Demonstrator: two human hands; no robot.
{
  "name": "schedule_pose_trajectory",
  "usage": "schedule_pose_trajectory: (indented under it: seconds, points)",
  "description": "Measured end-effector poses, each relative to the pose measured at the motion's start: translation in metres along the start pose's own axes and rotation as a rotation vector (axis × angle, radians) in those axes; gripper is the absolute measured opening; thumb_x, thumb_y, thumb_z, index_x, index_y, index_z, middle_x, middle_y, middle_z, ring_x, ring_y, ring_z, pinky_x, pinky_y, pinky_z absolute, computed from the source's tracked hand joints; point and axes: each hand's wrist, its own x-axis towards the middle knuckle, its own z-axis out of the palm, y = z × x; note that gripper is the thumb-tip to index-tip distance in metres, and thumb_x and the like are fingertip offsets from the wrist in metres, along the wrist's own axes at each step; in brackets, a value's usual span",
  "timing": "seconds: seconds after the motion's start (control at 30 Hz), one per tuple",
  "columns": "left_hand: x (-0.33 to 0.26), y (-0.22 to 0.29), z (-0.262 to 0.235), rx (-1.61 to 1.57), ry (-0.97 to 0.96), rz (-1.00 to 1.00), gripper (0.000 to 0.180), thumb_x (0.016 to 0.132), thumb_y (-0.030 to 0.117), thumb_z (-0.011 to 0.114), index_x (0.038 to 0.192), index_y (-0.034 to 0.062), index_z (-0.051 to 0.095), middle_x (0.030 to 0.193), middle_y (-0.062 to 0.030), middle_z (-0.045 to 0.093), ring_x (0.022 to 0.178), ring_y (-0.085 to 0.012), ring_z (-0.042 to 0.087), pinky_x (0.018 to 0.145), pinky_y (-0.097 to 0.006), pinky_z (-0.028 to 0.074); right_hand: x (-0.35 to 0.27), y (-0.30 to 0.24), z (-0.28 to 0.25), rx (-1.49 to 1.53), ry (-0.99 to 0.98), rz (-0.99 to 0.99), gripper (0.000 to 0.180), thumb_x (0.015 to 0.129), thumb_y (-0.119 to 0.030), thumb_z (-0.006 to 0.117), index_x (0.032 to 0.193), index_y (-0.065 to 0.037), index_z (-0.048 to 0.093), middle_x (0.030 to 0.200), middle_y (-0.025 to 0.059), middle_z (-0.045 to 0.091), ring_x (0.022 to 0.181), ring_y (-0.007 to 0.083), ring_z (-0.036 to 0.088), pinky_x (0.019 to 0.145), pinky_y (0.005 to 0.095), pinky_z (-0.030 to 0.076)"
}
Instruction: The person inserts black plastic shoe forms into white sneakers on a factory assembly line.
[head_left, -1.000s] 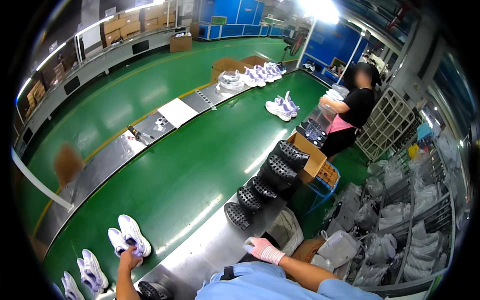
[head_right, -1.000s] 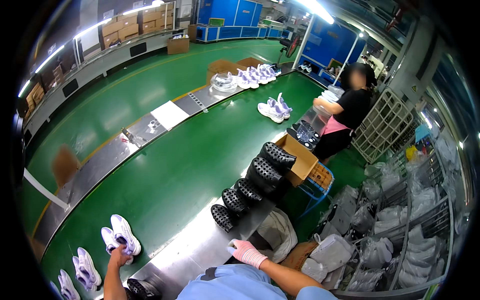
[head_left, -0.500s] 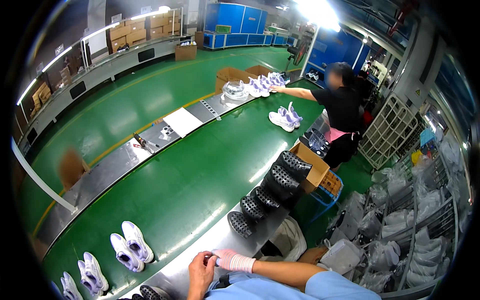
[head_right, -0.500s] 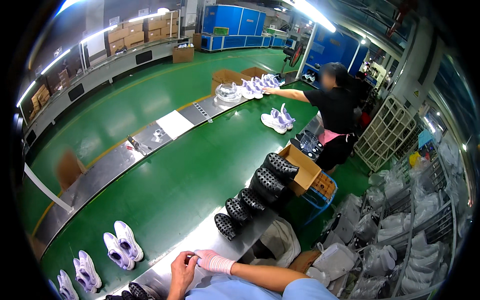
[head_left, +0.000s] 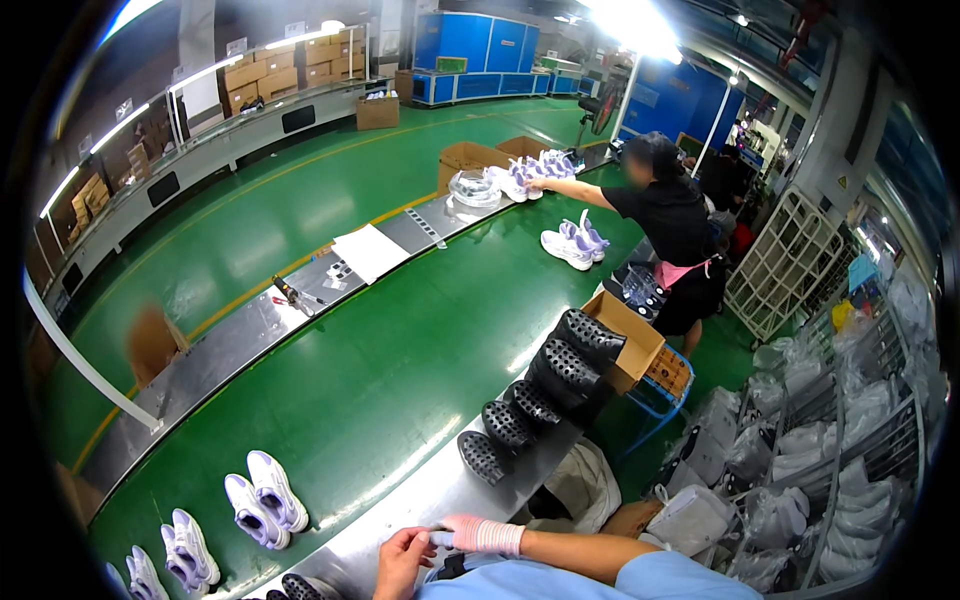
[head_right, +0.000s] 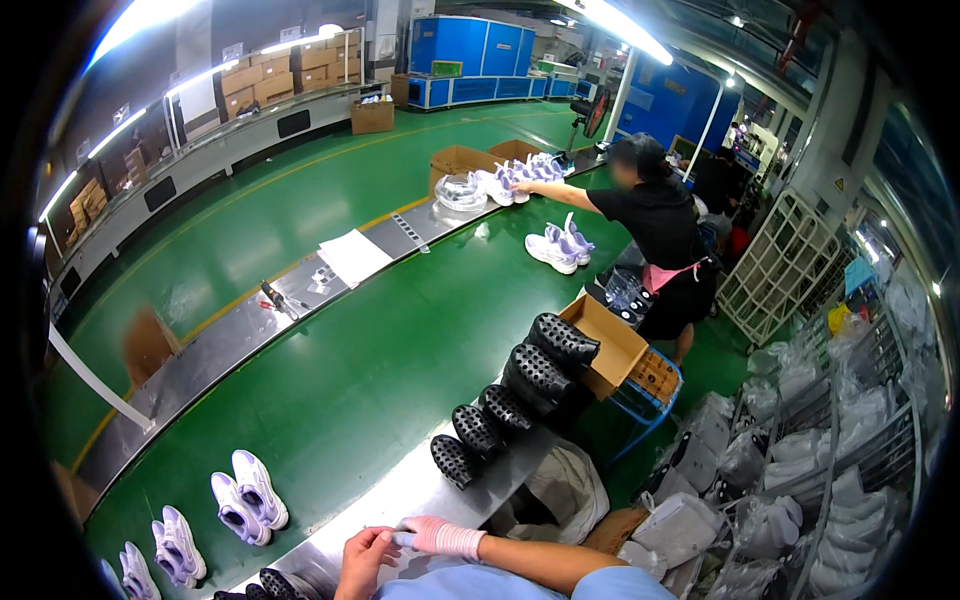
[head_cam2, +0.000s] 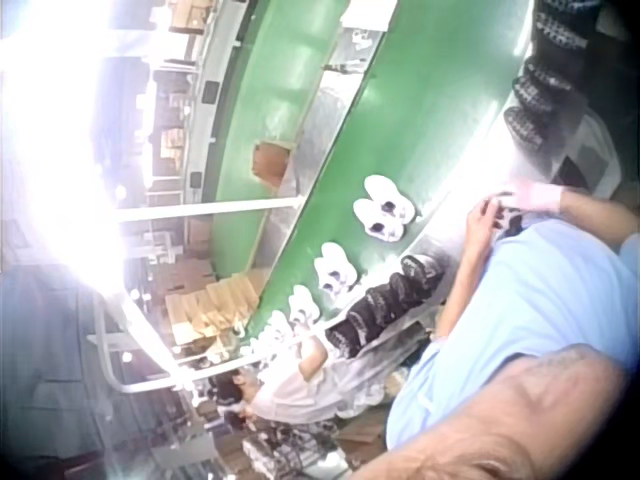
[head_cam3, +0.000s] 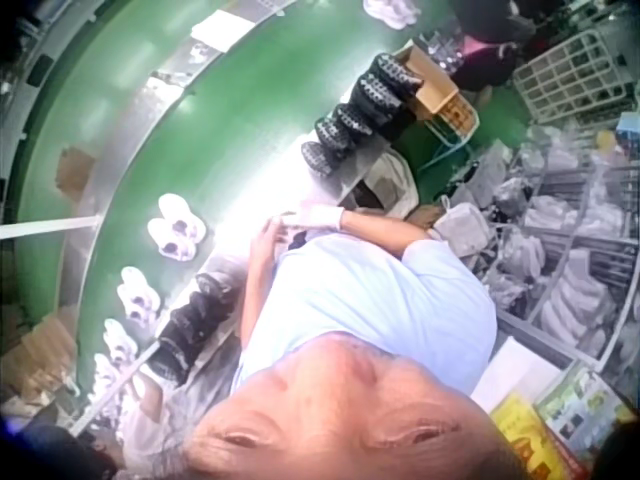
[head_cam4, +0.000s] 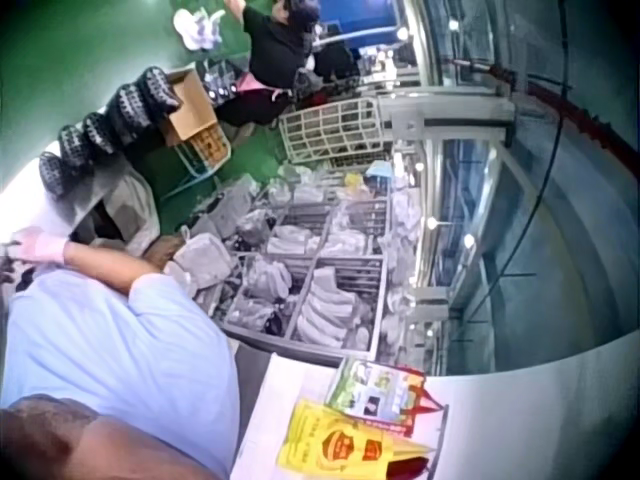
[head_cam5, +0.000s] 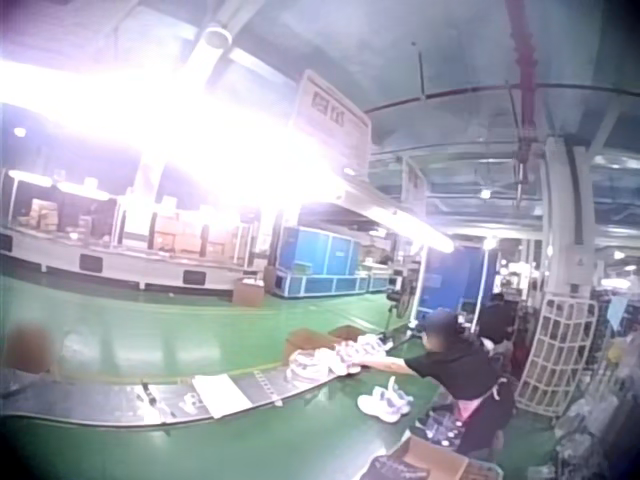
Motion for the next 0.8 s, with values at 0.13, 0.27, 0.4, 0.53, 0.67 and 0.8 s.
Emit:
schedule_pose_trajectory:
  seconds: [0.13,0.27,0.4,0.53,0.67,0.8]
  points:
    - [-0.006,0.010,-0.005,0.221,0.028,0.055,0.047,0.102,0.036,0.060,0.132,-0.0004,0.065,0.106,-0.0146,0.073,0.092,-0.0219,0.069,0.078,-0.034,0.055,-0.022,0.021,-0.016,-0.071,0.103,0.048,0.054,0.100,-0.052,0.058,0.128,-0.007,0.067,0.103,0.0162,0.074,0.095,0.0289,0.070,0.089,0.0395,0.053]
    - [-0.011,0.011,-0.016,0.277,0.032,0.063,0.047,0.102,0.034,0.060,0.133,-0.0004,0.065,0.107,-0.0141,0.074,0.093,-0.0216,0.069,0.080,-0.035,0.055,-0.051,0.020,-0.028,-0.019,0.138,0.139,0.051,0.100,-0.050,0.059,0.128,-0.008,0.068,0.103,0.0152,0.075,0.096,0.0284,0.071,0.090,0.0394,0.054]
    - [-0.016,0.012,-0.011,0.308,-0.007,0.041,0.043,0.101,0.032,0.062,0.130,0.0004,0.067,0.105,-0.0128,0.074,0.091,-0.0202,0.069,0.079,-0.034,0.055,-0.062,0.031,-0.021,0.063,0.162,0.182,0.051,0.100,-0.048,0.060,0.129,-0.007,0.067,0.111,0.0169,0.074,0.106,0.0290,0.071,0.096,0.0386,0.053]
    - [-0.019,-0.006,-0.007,0.374,-0.047,0.095,0.037,0.099,0.028,0.065,0.124,0.0003,0.069,0.101,-0.0122,0.075,0.088,-0.0181,0.068,0.079,-0.035,0.055,-0.067,0.040,-0.014,-0.083,0.233,0.080,0.051,0.100,-0.047,0.058,0.127,-0.004,0.067,0.113,0.0203,0.073,0.108,0.0347,0.069,0.096,0.0414,0.052]
    - [-0.031,0.004,-0.002,0.504,-0.099,0.141,0.031,0.099,0.024,0.065,0.118,0.0011,0.072,0.101,-0.0121,0.075,0.094,-0.0198,0.069,0.087,-0.035,0.054,-0.078,0.059,-0.015,-0.157,0.243,0.140,0.050,0.100,-0.045,0.056,0.124,-0.003,0.067,0.116,0.0237,0.071,0.111,0.0406,0.067,0.096,0.0449,0.052]
    - [-0.045,0.021,0.001,0.384,-0.134,0.069,0.029,0.099,0.022,0.064,0.116,0.0004,0.072,0.104,-0.0134,0.075,0.099,-0.0204,0.069,0.092,-0.035,0.053,-0.084,0.057,-0.013,-0.167,0.214,0.123,0.050,0.099,-0.045,0.056,0.124,-0.004,0.067,0.116,0.0243,0.071,0.112,0.0395,0.067,0.097,0.0439,0.052]
